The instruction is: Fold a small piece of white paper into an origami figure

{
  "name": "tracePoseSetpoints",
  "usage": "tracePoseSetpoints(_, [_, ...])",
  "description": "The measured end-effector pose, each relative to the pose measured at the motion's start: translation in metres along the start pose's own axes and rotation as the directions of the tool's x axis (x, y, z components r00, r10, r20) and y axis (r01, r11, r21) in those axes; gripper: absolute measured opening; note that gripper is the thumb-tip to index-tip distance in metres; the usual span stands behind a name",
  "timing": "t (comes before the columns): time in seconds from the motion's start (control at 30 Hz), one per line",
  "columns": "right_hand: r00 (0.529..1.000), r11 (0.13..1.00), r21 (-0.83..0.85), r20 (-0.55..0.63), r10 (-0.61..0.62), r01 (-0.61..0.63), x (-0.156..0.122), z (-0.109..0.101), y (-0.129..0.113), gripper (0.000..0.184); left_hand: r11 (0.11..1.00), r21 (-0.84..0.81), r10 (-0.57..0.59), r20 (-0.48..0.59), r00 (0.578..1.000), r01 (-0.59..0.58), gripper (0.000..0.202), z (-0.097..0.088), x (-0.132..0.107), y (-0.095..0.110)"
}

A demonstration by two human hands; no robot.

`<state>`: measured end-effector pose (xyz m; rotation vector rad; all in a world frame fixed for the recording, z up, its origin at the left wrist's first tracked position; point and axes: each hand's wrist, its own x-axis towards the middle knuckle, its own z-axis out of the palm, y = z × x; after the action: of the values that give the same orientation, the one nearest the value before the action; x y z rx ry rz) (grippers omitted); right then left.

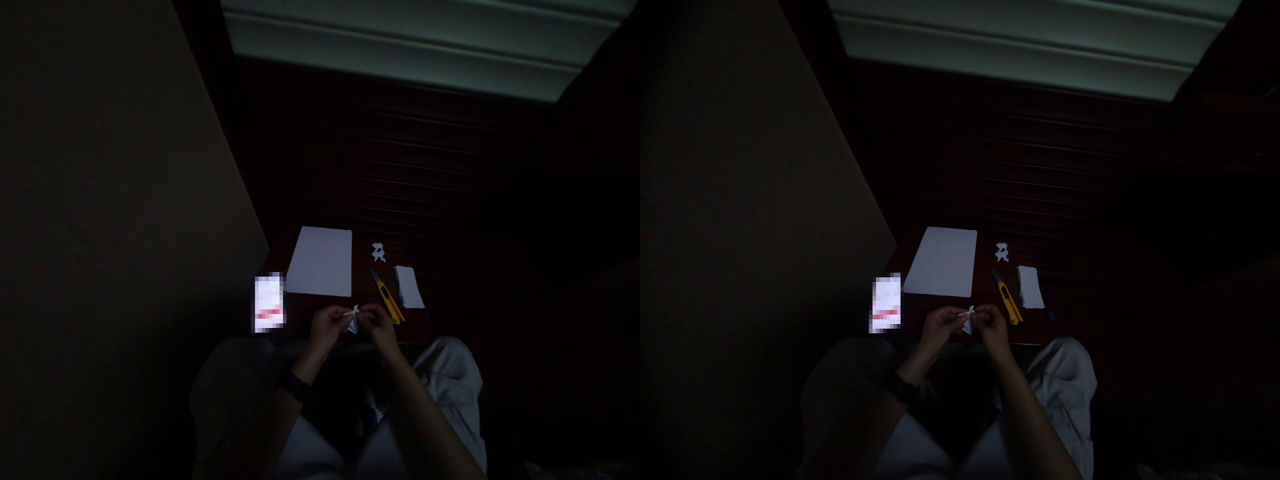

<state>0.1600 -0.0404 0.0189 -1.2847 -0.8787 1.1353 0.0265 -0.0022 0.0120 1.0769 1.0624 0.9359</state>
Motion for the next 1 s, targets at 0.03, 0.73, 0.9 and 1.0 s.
tracePoseSetpoints(0.03, [0.999, 0.999, -0.030, 0.003, -0.036, 0.036, -0.001, 0.001, 0.000, 0.027, 1.000, -0.002, -0.008, -0.014, 1.000, 0.008, 0.028, 0.001, 0.000, 0.000])
tracePoseSetpoints(0.73, [0.868, 0.312, -0.839, 0.319, -0.380, 0.445, -0.011, 0.001, -0.007, 0.031, 0.973, -0.228, -0.053, -0.110, 0.993, 0.027, 0.046, 0.009, -0.011, 0.001])
tracePoseSetpoints(0.9, [0.850, 0.270, -0.843, 0.342, -0.401, 0.466, -0.011, -0.002, -0.006, 0.028, 0.986, -0.097, -0.135, -0.014, 0.991, 0.133, 0.043, 0.002, -0.011, 0.007])
tracePoseSetpoints(1.0, [0.832, 0.245, -0.836, 0.367, -0.415, 0.491, -0.011, -0.004, -0.007, 0.027, 0.988, 0.025, -0.151, 0.025, 0.988, 0.151, 0.039, -0.002, -0.009, 0.007])
